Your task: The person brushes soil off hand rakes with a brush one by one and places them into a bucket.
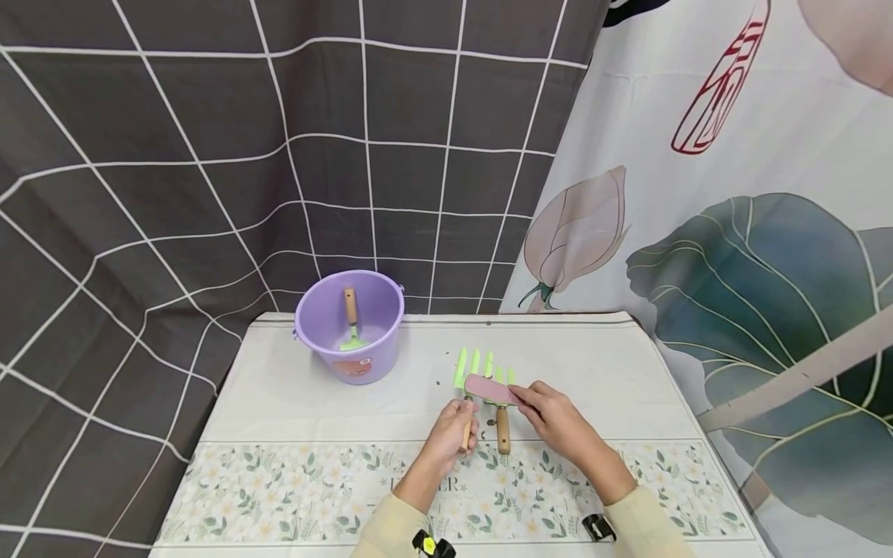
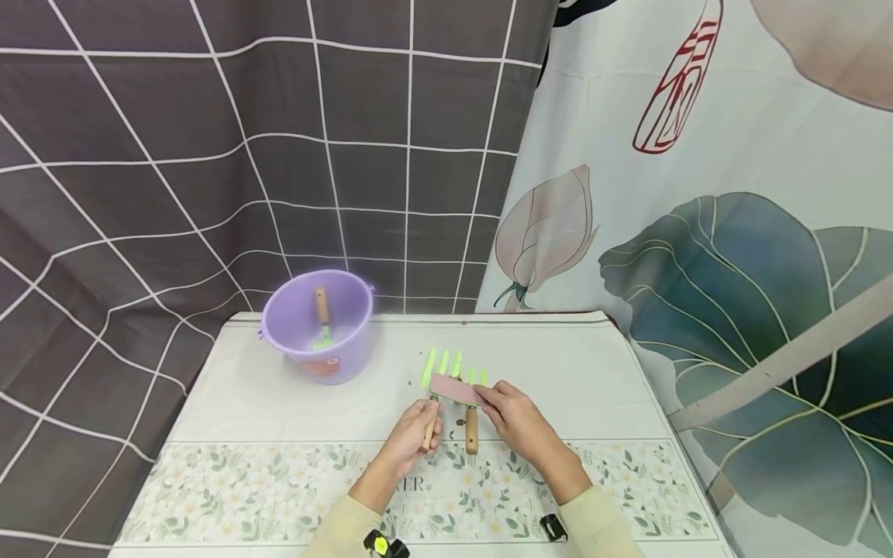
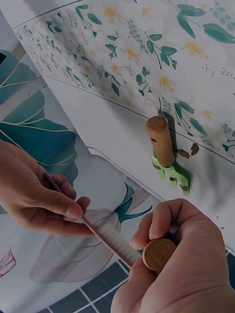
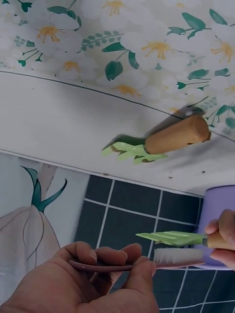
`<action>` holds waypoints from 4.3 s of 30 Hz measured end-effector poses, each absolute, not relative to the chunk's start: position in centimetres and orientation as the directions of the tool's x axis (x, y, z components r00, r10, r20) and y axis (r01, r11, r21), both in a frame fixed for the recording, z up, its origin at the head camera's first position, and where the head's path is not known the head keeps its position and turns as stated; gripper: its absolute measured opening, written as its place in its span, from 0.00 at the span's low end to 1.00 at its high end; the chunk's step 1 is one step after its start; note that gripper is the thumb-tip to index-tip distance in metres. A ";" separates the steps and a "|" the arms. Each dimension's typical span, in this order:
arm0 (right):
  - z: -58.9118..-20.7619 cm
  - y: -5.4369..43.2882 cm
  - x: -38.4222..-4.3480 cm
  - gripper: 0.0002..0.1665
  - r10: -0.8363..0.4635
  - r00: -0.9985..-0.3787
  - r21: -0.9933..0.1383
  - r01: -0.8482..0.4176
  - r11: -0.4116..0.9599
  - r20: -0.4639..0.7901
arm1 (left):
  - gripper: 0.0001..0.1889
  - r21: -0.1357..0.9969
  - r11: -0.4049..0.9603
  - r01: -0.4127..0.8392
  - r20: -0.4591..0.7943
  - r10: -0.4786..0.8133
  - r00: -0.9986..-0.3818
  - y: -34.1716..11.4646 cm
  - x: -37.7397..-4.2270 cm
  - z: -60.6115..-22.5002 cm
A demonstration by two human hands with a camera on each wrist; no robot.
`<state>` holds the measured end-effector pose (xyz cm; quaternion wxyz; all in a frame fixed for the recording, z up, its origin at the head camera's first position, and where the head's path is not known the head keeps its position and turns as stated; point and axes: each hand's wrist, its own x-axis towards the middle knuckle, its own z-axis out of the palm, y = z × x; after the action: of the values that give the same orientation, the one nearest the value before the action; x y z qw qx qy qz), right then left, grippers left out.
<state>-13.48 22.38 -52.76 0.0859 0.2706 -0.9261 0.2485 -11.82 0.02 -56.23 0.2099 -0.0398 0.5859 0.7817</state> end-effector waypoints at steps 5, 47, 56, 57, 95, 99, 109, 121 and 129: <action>-52.9 22.0 -13.9 0.19 -0.466 -0.830 -0.399 -0.557 0.729 0.308 | 0.18 0.907 -0.203 -0.370 -0.313 0.263 -0.913 0.2 -11.6 -55.9; -54.2 22.5 -15.2 0.21 -0.362 -0.889 -0.440 -0.454 0.775 0.279 | 0.12 0.888 -0.230 -0.397 -0.334 0.272 -0.903 0.0 -11.6 -55.3; -55.0 23.0 -17.3 0.20 -0.328 -0.905 -0.421 -0.417 0.805 0.270 | 0.11 0.870 -0.263 -0.417 -0.337 0.300 -0.892 0.0 -11.5 -55.6; -55.0 23.0 -17.6 0.20 -0.323 -0.908 -0.419 -0.411 0.810 0.267 | 0.11 0.867 -0.266 -0.422 -0.339 0.305 -0.890 -0.1 -11.5 -55.6; -54.1 23.0 -19.2 0.21 -0.226 -0.935 -0.427 -0.329 0.842 0.274 | 0.13 0.865 -0.315 -0.391 -0.291 0.320 -0.902 -0.4 -12.5 -55.0; -53.9 23.1 -19.0 0.21 -0.198 -0.937 -0.453 -0.315 0.834 0.286 | 0.12 0.863 -0.312 -0.397 -0.297 0.323 -0.899 -0.4 -12.6 -54.9; -54.5 23.3 -16.2 0.23 -0.341 -0.877 -0.445 -0.469 0.763 0.338 | 0.14 0.848 -0.338 -0.409 -0.316 0.298 -0.901 -0.6 -13.1 -55.0; -55.4 23.6 -17.5 0.22 -0.227 -0.914 -0.426 -0.362 0.829 0.335 | 0.13 0.847 -0.341 -0.408 -0.311 0.305 -0.900 -0.4 -12.7 -54.9; -54.9 23.9 -17.8 0.22 -0.172 -0.918 -0.459 -0.334 0.823 0.357 | 0.13 0.847 -0.343 -0.407 -0.310 0.303 -0.901 -0.3 -12.6 -55.0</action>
<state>-17.76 23.92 -54.93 0.1518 0.1342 -0.9426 0.2653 -12.63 -0.27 -55.02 0.2168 -0.0491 0.5307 0.8179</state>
